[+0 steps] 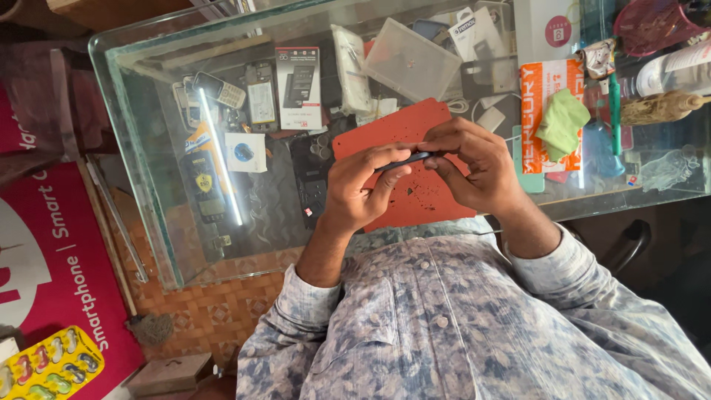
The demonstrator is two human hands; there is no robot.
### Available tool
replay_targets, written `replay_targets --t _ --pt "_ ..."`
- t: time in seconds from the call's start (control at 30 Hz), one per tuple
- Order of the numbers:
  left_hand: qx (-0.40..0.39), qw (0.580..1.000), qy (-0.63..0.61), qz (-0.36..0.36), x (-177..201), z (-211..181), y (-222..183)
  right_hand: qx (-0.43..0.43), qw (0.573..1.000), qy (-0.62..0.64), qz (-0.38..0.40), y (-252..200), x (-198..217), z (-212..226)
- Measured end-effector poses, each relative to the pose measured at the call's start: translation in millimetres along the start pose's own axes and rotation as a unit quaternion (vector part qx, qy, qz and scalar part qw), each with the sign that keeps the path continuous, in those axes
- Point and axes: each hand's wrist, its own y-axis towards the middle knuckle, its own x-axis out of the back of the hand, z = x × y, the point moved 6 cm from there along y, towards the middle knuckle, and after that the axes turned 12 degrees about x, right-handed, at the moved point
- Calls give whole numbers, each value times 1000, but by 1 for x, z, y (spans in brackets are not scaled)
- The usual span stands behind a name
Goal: The person works on a disassembled smartphone placed on a red mat. They use a small tool to manipulate internal components, repeatedly lift and rotate the device to inspect edges, and press along the frame. The phone remains open with the battery and camera module visible throughout.
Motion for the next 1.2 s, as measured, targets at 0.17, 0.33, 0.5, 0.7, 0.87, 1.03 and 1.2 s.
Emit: replay_targets --t 0.17,0.33,0.5,0.7,0.87,1.03,1.2 --pt "9 1000 1 -26 -6 9 -7 24 995 -100 -3 3 0 8" --pt "51 990 -109 -78 -2 31 -18 45 997 -63 19 16 -1 20" --pt "86 860 -487 -128 -11 82 -29 12 997 -60 38 -4 -10 -4" --pt "86 886 -453 -43 -6 84 -31 -6 994 -110 21 -22 -4 -16" --pt "74 995 -67 -12 2 60 -26 10 969 -232 90 -11 -9 -9" --pt "103 995 15 1 -3 69 -20 20 963 -249 103 -7 -15 -8" --pt "104 994 1 -24 -6 76 -26 27 960 -258 110 -6 -17 -9"
